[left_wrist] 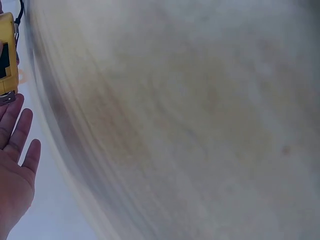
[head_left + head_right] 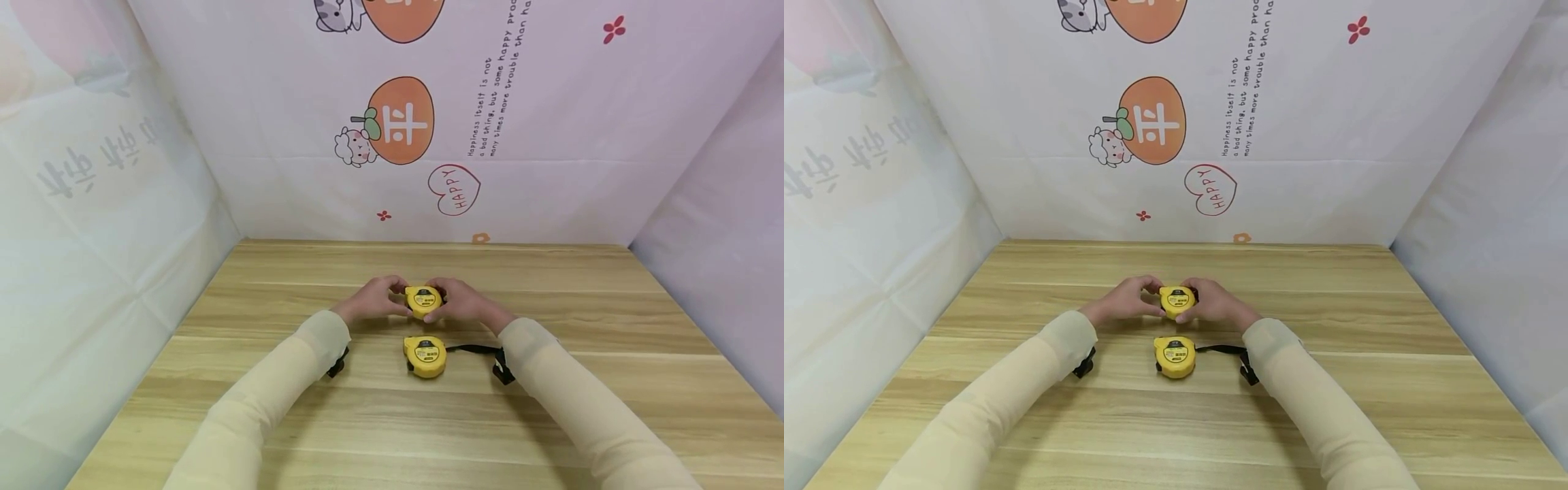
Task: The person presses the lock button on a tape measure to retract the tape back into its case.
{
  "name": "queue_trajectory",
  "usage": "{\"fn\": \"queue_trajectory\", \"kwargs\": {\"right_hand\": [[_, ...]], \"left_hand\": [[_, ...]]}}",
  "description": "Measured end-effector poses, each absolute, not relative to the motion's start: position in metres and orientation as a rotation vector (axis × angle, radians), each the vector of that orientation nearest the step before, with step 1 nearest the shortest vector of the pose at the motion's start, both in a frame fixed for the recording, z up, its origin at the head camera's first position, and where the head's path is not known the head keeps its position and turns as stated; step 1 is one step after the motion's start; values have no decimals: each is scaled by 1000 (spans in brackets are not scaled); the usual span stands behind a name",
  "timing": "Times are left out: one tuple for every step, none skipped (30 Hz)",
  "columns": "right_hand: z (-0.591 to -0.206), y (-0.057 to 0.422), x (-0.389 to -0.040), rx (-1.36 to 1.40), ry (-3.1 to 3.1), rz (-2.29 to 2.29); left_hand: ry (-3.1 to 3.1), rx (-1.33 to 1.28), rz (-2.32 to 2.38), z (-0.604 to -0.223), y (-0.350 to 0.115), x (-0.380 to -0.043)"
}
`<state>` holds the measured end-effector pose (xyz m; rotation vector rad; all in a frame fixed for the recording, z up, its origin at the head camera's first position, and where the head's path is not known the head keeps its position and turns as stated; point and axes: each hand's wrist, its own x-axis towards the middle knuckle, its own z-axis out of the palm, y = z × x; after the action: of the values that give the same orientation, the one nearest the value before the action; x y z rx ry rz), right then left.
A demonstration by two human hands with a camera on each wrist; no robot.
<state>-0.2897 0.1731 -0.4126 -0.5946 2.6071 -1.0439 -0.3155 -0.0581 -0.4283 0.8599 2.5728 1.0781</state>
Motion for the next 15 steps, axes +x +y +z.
{"fn": "queue_trajectory", "kwargs": {"right_hand": [[-413, 173, -290, -593, 2607, -1044], [-414, 173, -291, -595, 2610, -1041], [-414, 173, -291, -600, 2610, -1041], [-415, 173, -291, -603, 2609, -1039], [-415, 173, -291, -608, 2610, -1036], [-415, 173, -291, -609, 2610, -1035], [-416, 173, -291, -610, 2610, -1033], [-416, 173, -291, -610, 2614, -1029], [-416, 173, -290, -608, 2617, -1025], [-416, 173, -290, -606, 2620, -1021], [-415, 173, -290, -604, 2621, -1020], [-415, 173, -289, -601, 2621, -1020], [-415, 173, -289, -599, 2619, -1021], [-415, 173, -288, -596, 2618, -1021], [-415, 173, -288, -590, 2615, -1025]], "left_hand": [[2576, 863, 1070, -429, -58, -316], [2578, 866, 1064, -429, -58, -316], [2581, 868, 1057, -430, -58, -316], [2579, 869, 1056, -430, -58, -316], [2578, 869, 1053, -430, -58, -316], [2576, 866, 1052, -430, -58, -316], [2575, 863, 1050, -430, -57, -316], [2575, 858, 1047, -430, -57, -316], [2576, 854, 1042, -430, -57, -315], [2577, 852, 1038, -429, -57, -315], [2580, 849, 1031, -429, -57, -315], [2583, 848, 1025, -429, -56, -314], [2585, 846, 1020, -429, -56, -314], [2587, 844, 1017, -429, -56, -314], [2588, 841, 1016, -429, -56, -314]]}}
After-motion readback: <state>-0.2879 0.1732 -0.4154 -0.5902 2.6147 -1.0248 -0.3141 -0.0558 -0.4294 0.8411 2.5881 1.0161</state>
